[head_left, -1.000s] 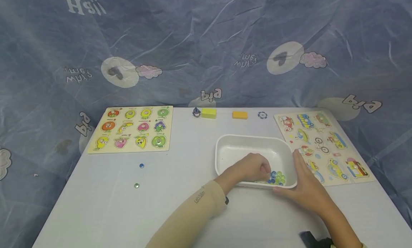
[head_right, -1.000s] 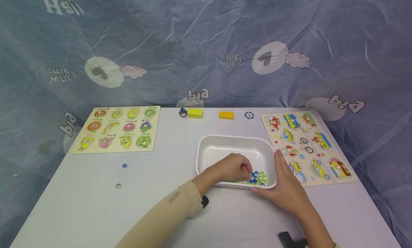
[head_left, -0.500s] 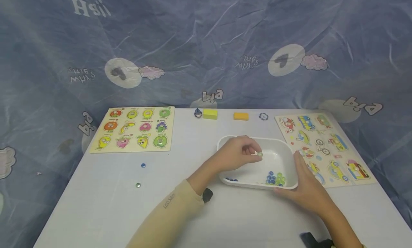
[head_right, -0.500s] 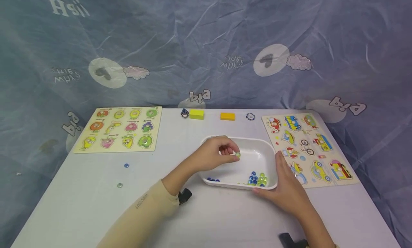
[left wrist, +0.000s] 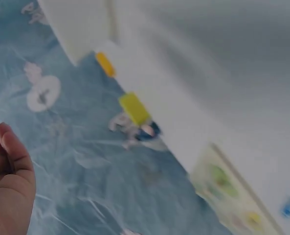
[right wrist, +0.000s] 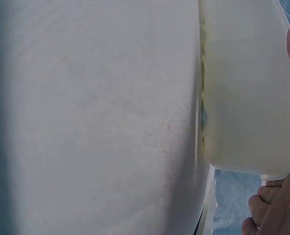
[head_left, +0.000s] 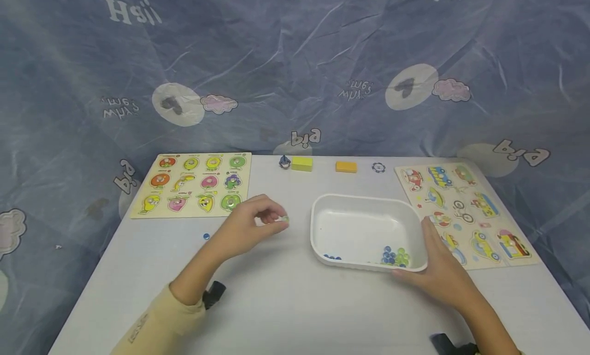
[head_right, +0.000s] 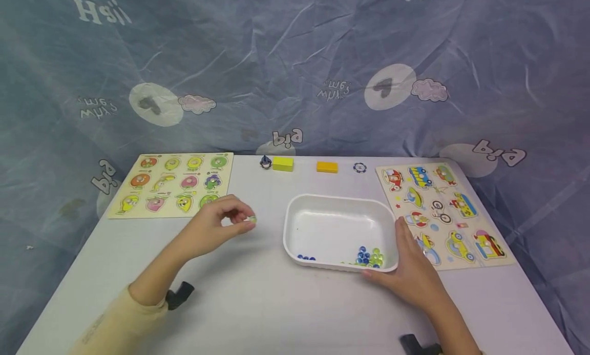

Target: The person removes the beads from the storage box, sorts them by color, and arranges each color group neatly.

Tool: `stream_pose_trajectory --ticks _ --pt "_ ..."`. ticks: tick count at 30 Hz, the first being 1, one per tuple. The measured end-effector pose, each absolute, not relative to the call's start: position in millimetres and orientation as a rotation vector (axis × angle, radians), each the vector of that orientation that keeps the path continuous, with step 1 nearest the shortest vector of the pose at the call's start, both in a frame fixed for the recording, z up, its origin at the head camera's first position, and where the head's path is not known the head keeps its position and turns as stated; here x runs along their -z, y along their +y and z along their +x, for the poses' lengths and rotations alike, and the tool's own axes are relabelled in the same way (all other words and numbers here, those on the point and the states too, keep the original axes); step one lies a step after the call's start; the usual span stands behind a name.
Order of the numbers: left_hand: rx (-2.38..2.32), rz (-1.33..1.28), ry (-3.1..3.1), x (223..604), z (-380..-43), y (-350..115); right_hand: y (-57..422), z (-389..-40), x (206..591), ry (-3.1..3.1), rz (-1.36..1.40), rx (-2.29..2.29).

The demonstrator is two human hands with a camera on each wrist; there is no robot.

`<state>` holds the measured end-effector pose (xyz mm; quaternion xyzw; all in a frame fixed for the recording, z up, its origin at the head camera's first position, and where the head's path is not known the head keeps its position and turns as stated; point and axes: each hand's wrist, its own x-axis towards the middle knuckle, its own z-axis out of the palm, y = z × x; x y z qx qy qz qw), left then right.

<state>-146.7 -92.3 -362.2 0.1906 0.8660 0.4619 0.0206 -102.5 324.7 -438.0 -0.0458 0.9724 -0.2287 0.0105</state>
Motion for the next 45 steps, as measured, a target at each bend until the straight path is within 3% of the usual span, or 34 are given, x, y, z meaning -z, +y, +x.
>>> stream_pose_trajectory --ticks 9,15,31,45 --pt "-1.256 0.388 2.816 398 -121 -186 325 -103 440 3.036 -0.147 0.715" --pt "-1.151 0.274 2.838 418 -114 -218 324 -104 439 3.029 -0.122 0.694" --pt "-1.016 0.232 2.831 453 -118 -226 325 -103 438 3.036 -0.128 0.69" --pt "-0.953 0.247 2.83 458 -115 -223 324 -103 438 3.037 -0.141 0.711"
